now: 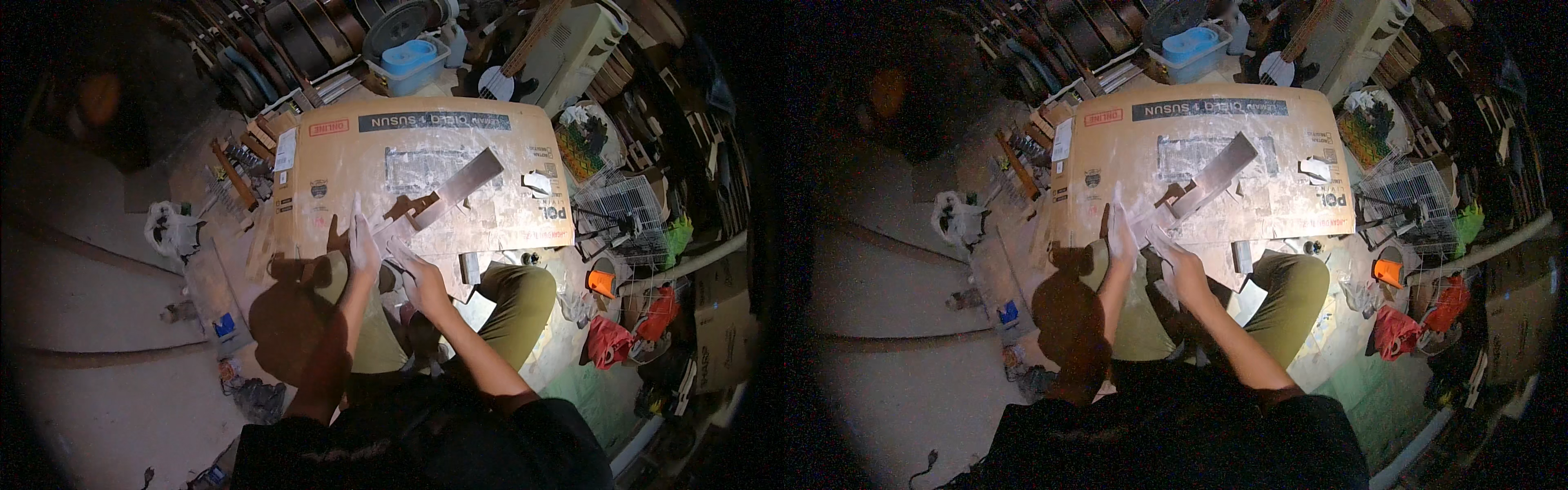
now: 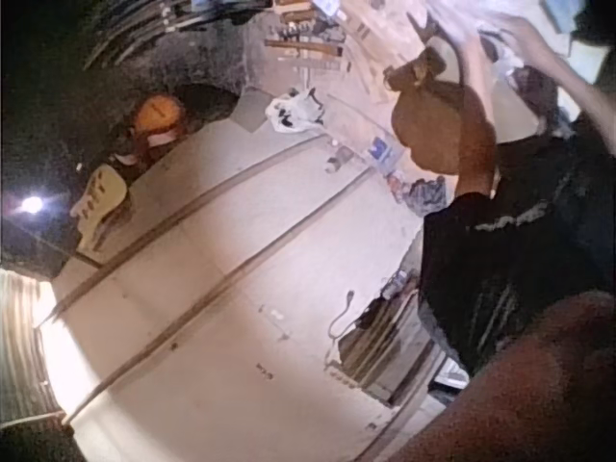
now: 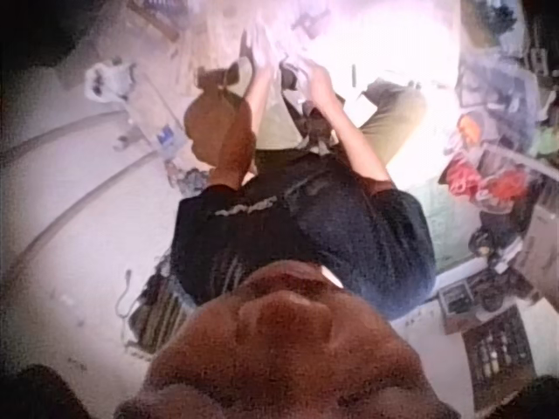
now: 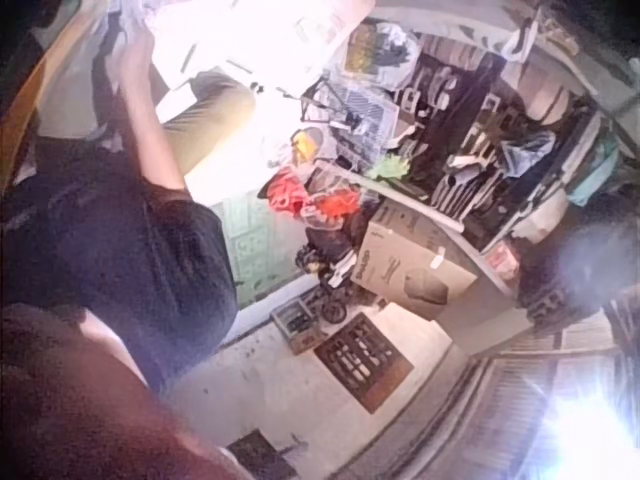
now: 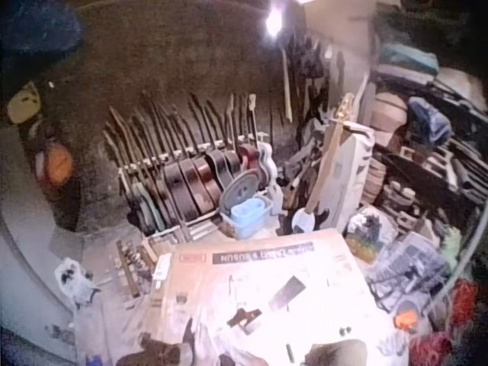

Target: The person sands a wooden guitar body by hand with a cloth, rubbing the surface and edges while turning the object over to reach different sides.

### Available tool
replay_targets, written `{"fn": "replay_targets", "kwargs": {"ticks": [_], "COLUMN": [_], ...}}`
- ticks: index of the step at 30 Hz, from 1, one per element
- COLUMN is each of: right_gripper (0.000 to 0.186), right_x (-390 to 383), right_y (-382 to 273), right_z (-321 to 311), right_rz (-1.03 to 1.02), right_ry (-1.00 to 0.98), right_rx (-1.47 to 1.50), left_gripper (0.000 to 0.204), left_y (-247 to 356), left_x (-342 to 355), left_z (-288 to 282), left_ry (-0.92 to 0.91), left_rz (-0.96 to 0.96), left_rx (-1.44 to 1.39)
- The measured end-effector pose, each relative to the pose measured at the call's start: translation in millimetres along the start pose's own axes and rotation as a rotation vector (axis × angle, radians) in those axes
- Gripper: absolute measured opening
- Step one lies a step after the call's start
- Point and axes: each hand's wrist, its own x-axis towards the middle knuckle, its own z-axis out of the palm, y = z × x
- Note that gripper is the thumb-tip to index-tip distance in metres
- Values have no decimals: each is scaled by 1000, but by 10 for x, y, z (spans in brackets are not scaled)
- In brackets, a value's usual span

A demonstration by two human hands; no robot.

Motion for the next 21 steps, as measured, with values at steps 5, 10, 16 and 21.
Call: {"fn": "replay_targets", "kwargs": {"ticks": [5,10,16,21], "right_gripper": [70,69,58,55], "right_x": [173,224,69,321], "right_y": [359,151,166,132], "right_z": [92,-16,22,99], "right_rz": [89,26,-8,4], "right_ry": [-66,-46,-34,-12], "right_rx": [-103,-32,-16,3], "left_gripper": [56,56,55,56], "left_y": [-44,-68,48,236], "left_x": [21,0,-35,-69], "left_z": [69,-32,45,73], "left_ry": [-125,-187,-85,-47], "left_rz": [-80,-99,-21,-16], "left_rx": [-141,-184,-176,59]}}
